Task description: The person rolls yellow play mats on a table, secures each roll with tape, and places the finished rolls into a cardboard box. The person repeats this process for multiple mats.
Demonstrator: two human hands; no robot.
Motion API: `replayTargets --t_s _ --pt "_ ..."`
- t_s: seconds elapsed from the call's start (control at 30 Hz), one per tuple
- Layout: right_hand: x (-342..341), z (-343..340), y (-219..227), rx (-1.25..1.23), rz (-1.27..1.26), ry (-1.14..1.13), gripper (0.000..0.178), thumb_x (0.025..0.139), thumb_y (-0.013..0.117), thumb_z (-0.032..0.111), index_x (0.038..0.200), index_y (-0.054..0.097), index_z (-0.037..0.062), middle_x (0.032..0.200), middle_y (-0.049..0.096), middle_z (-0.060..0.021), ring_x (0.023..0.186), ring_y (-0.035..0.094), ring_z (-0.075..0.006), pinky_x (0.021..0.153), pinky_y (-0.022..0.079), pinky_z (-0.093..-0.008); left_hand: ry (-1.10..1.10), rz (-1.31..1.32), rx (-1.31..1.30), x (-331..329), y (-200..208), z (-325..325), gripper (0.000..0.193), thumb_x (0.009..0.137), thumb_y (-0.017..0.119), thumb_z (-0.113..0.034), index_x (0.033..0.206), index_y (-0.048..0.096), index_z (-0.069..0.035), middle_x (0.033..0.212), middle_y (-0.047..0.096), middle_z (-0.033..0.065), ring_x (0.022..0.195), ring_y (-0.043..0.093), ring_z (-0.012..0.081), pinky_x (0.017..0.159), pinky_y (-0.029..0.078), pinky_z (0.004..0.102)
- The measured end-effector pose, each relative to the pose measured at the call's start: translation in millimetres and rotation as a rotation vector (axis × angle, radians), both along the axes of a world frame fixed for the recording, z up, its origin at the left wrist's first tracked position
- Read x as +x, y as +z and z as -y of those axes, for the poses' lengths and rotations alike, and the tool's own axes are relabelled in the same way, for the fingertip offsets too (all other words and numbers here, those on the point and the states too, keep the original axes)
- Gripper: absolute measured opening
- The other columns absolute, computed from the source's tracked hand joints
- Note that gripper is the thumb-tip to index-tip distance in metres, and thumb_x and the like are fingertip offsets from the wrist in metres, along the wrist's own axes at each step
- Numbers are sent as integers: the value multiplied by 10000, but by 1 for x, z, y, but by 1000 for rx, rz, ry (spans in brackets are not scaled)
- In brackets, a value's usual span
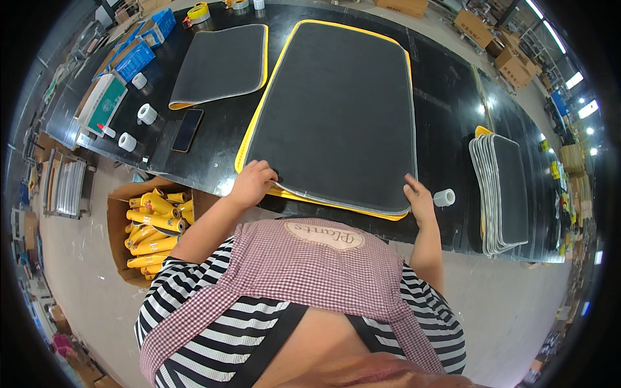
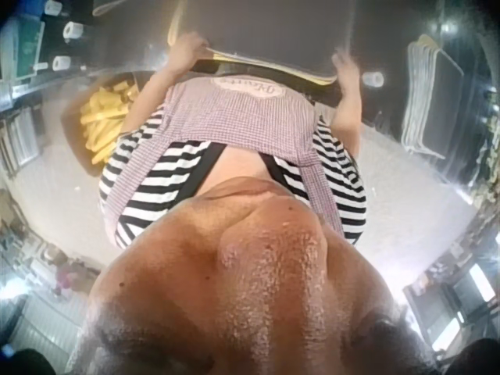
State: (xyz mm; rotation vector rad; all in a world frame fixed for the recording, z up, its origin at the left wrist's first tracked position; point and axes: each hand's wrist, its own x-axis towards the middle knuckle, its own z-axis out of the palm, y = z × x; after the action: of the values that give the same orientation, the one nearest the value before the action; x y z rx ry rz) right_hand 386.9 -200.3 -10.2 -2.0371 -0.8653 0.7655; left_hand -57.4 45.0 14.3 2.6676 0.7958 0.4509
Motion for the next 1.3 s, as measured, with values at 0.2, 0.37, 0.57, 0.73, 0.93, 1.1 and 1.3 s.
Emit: replayTargets --t_s 0.2,0.37,0.57,0.73,0.93,1.1,1.3 --pt "0 1 24 709 -1426 -118 444 1094 548 298 1382 584 -37 1377 626 -249 1243 661 -378 1058 568 -446 105 -24 45 36 30 -57 214 919 740 -318 855 730 -114 905 688 76 926 663 318 799 489 476" --pt "-37 -79 27 628 -353 -153 497 1092 529 259 1544 475 62 1545 537 -184 1457 480 -342 1216 397 -475 278 87 450 109 31 -104 122 886 730 -270 902 755 -151 907 687 23 972 644 254 937 446 414" --pt "-57 -104 24 116 1027 455 407 1002 635 273 1364 661 89 1289 682 -127 1245 580 -307 1118 402 -483 323 185 -28 121 -11 -97 152 945 695 -167 1071 768 -124 1133 729 81 1133 661 298 997 512 381" --pt "-65 -109 33 177 952 543 385 1015 615 262 1343 675 69 1257 682 -124 1244 579 -304 1109 417 -450 -89 65 155 109 -1 -55 313 1033 615 -291 1317 712 -204 1373 673 51 1342 572 292 1125 431 464" --pt "-70 -101 26 217 884 642 371 1005 619 218 1343 686 81 1210 674 -104 1141 598 -307 1017 460 -431 -81 3 143 102 -9 -21 399 975 663 -231 1359 668 -126 1306 656 84 1228 592 291 1090 424 490" --pt "-97 -68 5 406 875 526 365 922 684 145 1282 720 90 1159 664 -88 1080 602 -304 952 470 -431 -28 70 245 79 -24 19 384 929 700 -186 1310 690 -140 1196 647 53 1149 587 264 1056 403 434" --pt "-118 -50 -12 462 905 393 319 880 714 77 1193 768 87 1083 664 -94 991 613 -303 866 485 -423 -30 110 326 68 -34 28 343 909 712 -174 1252 724 -160 1132 649 26 1103 592 236 1026 402 439"
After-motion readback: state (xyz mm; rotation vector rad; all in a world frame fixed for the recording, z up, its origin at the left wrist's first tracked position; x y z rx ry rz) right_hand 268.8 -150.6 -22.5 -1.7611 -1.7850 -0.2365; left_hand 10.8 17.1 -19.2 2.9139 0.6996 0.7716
